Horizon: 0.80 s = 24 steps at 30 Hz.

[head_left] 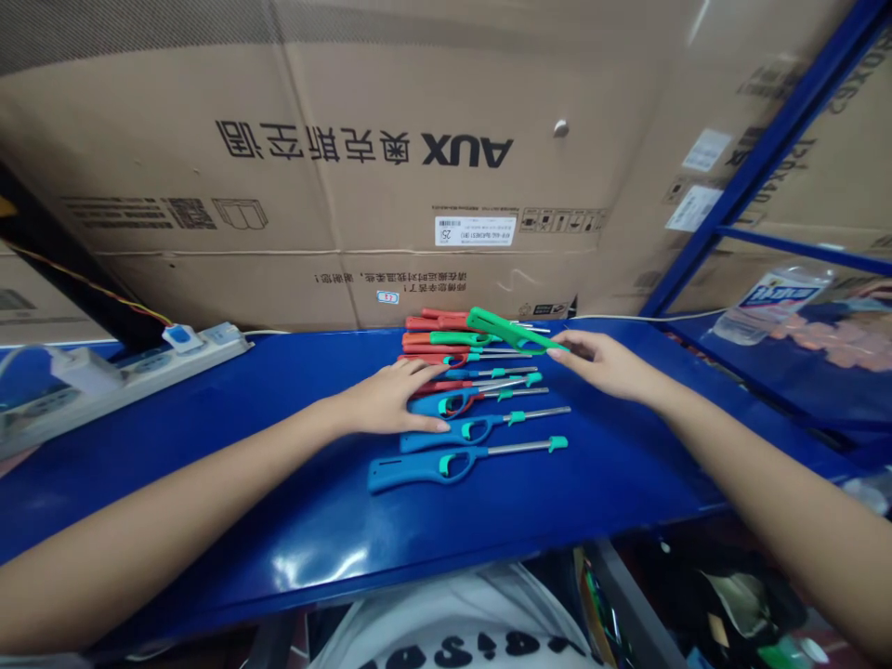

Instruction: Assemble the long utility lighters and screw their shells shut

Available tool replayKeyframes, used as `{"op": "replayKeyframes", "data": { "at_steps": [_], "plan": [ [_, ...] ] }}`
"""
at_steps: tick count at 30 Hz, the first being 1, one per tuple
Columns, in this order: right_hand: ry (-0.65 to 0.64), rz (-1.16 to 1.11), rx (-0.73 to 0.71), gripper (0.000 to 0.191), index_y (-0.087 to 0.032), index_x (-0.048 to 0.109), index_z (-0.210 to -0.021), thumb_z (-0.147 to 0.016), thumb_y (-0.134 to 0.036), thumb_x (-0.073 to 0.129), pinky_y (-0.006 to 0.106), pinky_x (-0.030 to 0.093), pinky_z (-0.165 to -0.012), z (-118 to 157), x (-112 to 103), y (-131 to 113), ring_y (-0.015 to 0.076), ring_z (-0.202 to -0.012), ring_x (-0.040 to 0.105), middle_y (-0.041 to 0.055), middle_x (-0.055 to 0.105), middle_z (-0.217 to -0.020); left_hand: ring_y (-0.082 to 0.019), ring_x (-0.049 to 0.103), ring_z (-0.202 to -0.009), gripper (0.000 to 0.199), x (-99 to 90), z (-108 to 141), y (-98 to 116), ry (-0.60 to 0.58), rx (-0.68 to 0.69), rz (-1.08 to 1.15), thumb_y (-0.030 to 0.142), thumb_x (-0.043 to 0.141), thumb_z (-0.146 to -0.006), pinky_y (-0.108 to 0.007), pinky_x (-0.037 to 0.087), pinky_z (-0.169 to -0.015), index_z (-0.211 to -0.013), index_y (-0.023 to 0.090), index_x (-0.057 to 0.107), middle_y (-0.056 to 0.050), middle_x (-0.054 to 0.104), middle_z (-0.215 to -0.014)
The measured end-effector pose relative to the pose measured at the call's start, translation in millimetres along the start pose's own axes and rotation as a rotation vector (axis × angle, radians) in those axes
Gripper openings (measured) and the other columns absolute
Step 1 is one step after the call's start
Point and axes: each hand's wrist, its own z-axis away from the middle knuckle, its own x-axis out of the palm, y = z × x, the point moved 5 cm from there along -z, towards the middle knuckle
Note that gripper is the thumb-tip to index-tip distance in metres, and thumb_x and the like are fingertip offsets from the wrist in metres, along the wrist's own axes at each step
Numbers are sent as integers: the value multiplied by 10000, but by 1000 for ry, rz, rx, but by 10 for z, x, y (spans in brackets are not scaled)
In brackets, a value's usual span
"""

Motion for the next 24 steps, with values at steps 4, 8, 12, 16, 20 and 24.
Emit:
{"op": "replayKeyframes", "data": {
  "at_steps": [4,8,12,16,20,24],
  "plan": [
    [-4,-3,-35,339,-212,640,-971,-931,-523,513,301,421,-607,-12,84,-122,173,-663,532,32,625,-803,-377,492,-1326,918,46,-123,140,171,-39,-57,754,597,-808,-513,400,-1092,-1509,192,407,-188,500,-1464],
    [-26,154,-52,337,-187,627,-898,-975,-470,459,299,419,-620,45,120,-268,179,-675,550,42,624,-774,-337,515,-1300,817,-95,-104,186,430,-55,24,707,618,-823,-483,435,-1079,-1440,195,465,-163,520,-1427],
    [-72,378,-185,272,-161,631,-964,-1006,-366,458,334,452,-745,181,208,-564,227,-862,623,99,681,-966,-322,458,-1347,836,-373,59,349,735,-11,-75,604,684,-817,-473,387,-1125,-1461,151,403,-178,495,-1437],
    [-104,517,-376,260,-156,634,-1040,-1028,-338,449,298,425,-674,332,385,-994,226,-876,639,103,678,-987,-320,627,-1138,552,-353,69,708,375,88,-246,562,652,-867,-447,481,-974,-1276,194,600,-121,692,-1198],
    [-113,626,-647,304,-131,639,-998,-1050,-298,390,291,365,-591,463,524,-1329,186,-727,604,92,671,-897,-242,706,-809,347,-259,145,874,90,1,-132,509,558,-953,-308,504,-692,-1119,231,681,-64,749,-962],
    [-125,600,-789,338,-127,653,-969,-1058,-291,371,295,343,-562,550,576,-1446,162,-638,558,58,655,-793,-173,646,-611,258,-182,266,906,-2,-34,17,422,574,-957,-253,437,-575,-897,216,717,-25,720,-775]
  ]
}}
